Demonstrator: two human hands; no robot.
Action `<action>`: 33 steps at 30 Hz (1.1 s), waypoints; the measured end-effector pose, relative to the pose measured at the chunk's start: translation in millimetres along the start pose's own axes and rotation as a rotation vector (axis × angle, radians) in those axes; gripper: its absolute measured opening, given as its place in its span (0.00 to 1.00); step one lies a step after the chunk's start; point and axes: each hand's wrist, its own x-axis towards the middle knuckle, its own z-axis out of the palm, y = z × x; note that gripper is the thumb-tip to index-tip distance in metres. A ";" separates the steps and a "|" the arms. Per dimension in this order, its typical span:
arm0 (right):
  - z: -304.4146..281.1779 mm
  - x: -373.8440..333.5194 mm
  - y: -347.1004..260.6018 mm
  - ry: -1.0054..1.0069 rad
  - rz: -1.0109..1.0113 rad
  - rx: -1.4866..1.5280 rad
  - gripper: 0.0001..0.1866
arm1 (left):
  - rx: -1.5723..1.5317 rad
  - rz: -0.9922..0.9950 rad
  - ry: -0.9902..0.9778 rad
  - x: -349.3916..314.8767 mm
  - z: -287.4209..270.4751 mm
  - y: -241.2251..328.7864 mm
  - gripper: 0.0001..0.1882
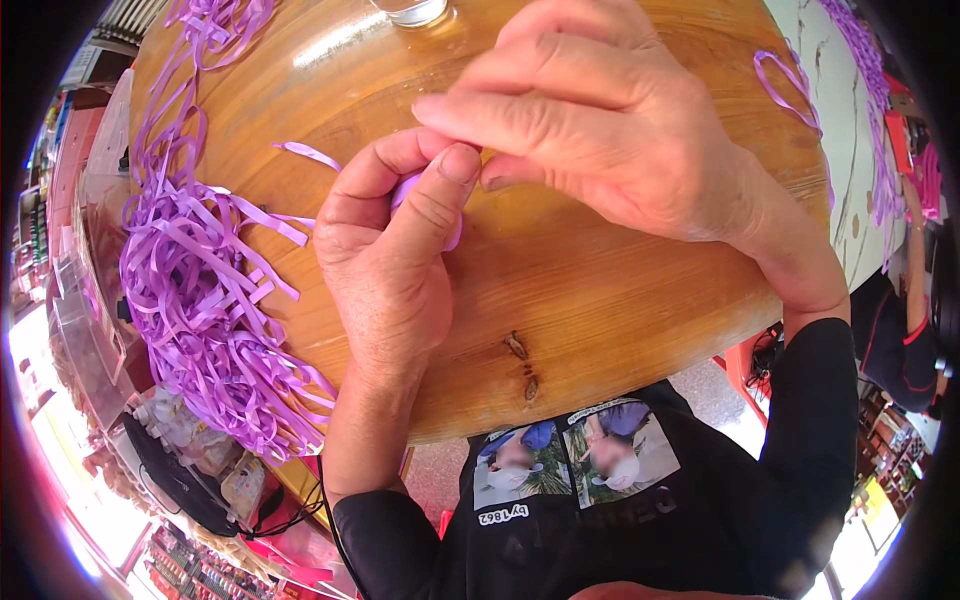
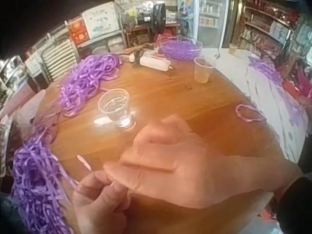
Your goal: Rolling and coiling lengths of purple plastic ribbon by hand on a wooden table.
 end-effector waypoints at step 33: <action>-91.1 -31.9 51.4 0.665 0.353 0.060 0.06 | 0.283 0.038 -0.041 -5.7 -35.4 30.6 0.09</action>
